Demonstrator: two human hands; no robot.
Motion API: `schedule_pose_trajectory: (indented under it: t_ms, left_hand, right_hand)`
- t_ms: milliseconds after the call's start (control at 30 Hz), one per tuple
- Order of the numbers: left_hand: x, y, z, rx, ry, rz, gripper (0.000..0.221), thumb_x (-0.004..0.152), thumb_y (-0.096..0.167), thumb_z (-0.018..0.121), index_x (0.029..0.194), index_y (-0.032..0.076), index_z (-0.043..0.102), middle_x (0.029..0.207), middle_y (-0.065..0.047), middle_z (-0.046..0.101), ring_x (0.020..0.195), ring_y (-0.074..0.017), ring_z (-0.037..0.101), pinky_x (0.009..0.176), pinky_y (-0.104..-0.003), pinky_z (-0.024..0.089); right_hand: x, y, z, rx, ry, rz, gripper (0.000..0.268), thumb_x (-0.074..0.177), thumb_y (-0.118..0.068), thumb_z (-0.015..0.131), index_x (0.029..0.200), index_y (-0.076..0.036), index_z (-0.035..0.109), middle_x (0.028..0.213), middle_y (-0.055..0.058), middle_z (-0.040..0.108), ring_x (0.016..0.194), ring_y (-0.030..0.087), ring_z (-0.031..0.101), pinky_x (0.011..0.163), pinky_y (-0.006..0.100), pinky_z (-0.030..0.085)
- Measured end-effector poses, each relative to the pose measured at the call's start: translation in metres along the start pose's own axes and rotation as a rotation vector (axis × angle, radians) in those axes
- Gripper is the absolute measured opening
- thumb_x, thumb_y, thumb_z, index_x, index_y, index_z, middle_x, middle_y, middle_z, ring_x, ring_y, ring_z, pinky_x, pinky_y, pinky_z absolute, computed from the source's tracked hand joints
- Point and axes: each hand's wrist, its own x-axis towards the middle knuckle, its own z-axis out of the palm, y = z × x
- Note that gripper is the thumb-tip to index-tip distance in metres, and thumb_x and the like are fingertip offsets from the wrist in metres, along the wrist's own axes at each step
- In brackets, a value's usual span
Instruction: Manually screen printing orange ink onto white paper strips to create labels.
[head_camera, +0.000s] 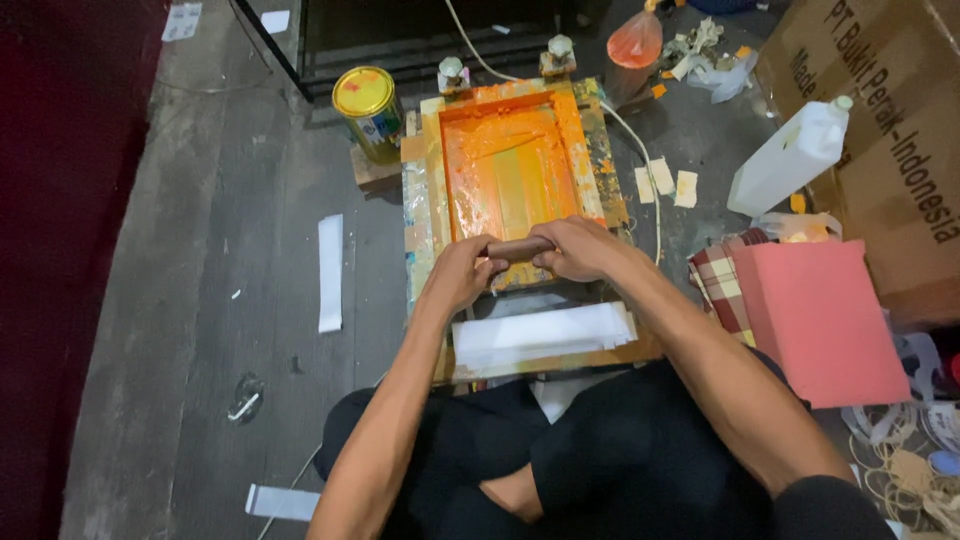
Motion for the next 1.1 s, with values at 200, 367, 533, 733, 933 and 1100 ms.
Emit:
schedule_pose_trajectory:
  t_ms: [200,367,533,733,933,1100]
  left_hand:
    - [0.038,0.002,-0.024,0.059,0.132,0.069,0.036,0.089,-0.002,0.061,0.121,0.011,0.072,0.115,-0.02,0.073,0.116,-0.043,0.066,0.101,-0.053,0.052]
    - [0.093,-0.019,-0.03,0.041,0.258,0.138,0.041,0.088,-0.006,0.058,0.125,0.008,0.07,0.118,-0.02,0.072,0.116,-0.0419,0.065,0.101,-0.051,0.052]
    - [0.12,-0.04,-0.027,0.052,0.287,0.13,0.045,0.088,-0.006,0.054,0.126,0.012,0.071,0.12,-0.017,0.072,0.117,-0.0401,0.065,0.102,-0.051,0.052]
    - [0.107,-0.046,-0.016,0.079,0.249,0.121,0.032,0.091,0.002,0.062,0.118,0.016,0.072,0.108,-0.012,0.073,0.108,-0.0388,0.069,0.095,-0.051,0.056]
    - [0.056,-0.036,0.002,0.099,0.201,0.09,0.028,0.091,0.007,0.066,0.112,0.024,0.074,0.102,-0.007,0.072,0.105,-0.0351,0.07,0.09,-0.049,0.057]
    - [0.022,-0.027,0.015,0.134,0.086,0.031,0.035,0.089,0.002,0.066,0.116,0.021,0.073,0.109,-0.011,0.073,0.114,-0.0377,0.067,0.097,-0.051,0.055]
  right_hand:
    - [0.035,0.004,-0.021,-0.01,0.197,-0.044,0.033,0.093,-0.002,0.061,0.122,-0.013,0.073,0.108,0.011,0.078,0.11,0.038,0.07,0.092,0.05,0.054]
    - [0.094,0.027,-0.03,-0.06,0.348,-0.119,0.032,0.092,-0.003,0.061,0.121,-0.014,0.071,0.111,0.012,0.075,0.109,0.039,0.069,0.089,0.05,0.056]
    - [0.12,0.038,-0.03,-0.044,0.403,-0.123,0.035,0.093,-0.002,0.06,0.124,-0.015,0.071,0.114,0.011,0.074,0.108,0.037,0.069,0.088,0.047,0.056]
    - [0.097,0.028,-0.02,-0.053,0.388,-0.105,0.028,0.09,-0.001,0.062,0.111,-0.017,0.072,0.102,0.008,0.074,0.101,0.036,0.07,0.082,0.047,0.056]
    - [0.05,0.021,0.009,0.013,0.388,-0.187,0.027,0.089,0.005,0.059,0.108,-0.009,0.073,0.095,0.017,0.074,0.093,0.045,0.07,0.075,0.051,0.056]
    - [0.013,0.011,0.025,-0.001,0.265,-0.073,0.015,0.092,-0.003,0.062,0.098,-0.013,0.072,0.089,0.01,0.076,0.094,0.041,0.071,0.083,0.047,0.054]
